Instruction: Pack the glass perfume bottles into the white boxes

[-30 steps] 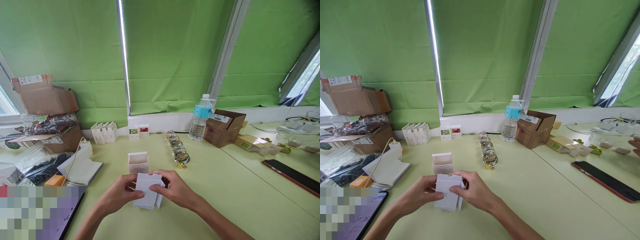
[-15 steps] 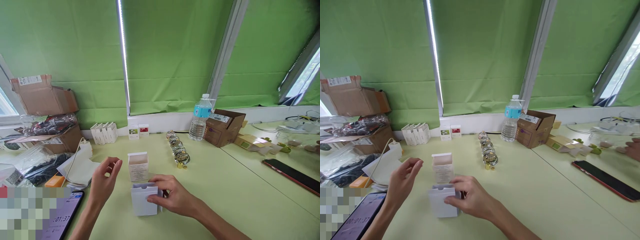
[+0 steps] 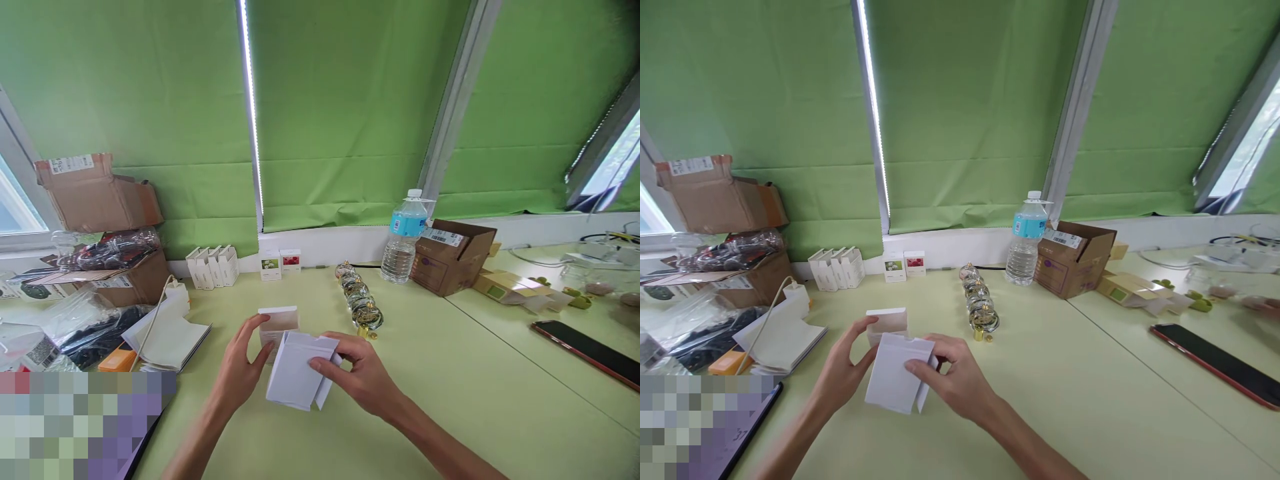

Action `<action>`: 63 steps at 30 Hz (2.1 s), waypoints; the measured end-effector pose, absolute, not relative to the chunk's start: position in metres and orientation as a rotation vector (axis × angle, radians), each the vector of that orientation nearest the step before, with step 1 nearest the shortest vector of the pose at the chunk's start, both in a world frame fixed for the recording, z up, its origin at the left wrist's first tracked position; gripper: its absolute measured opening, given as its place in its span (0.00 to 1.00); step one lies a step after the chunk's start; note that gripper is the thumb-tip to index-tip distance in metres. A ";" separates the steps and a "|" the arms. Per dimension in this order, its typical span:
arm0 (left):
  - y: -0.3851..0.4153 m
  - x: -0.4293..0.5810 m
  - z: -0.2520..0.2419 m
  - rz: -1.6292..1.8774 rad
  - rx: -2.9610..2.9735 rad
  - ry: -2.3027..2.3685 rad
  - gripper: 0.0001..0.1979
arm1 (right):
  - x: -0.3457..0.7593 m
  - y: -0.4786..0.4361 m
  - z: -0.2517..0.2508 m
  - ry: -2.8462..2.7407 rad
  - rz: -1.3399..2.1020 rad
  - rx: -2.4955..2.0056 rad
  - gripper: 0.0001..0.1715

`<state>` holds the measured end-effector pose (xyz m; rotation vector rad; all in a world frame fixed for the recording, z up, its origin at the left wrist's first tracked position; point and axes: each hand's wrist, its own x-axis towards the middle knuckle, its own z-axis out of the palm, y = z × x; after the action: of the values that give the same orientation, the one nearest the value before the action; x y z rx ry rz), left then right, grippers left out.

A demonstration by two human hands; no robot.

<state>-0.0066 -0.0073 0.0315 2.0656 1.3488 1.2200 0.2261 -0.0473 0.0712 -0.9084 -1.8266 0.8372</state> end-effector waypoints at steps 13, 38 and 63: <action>-0.031 0.001 0.058 0.909 2.009 1.091 0.14 | 0.243 -0.037 0.074 -1.277 0.860 -0.918 0.17; -0.031 0.002 0.052 0.918 2.164 1.111 0.19 | 0.239 -0.043 0.073 -1.654 0.381 -0.843 0.23; -0.034 0.007 0.049 0.876 2.236 1.217 0.27 | 0.236 -0.045 0.071 -1.895 -0.073 -0.740 0.33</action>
<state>0.0069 -0.0341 0.0487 2.2359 1.2170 0.8763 0.2365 -0.0453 0.0709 -0.7404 -1.8952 -0.0728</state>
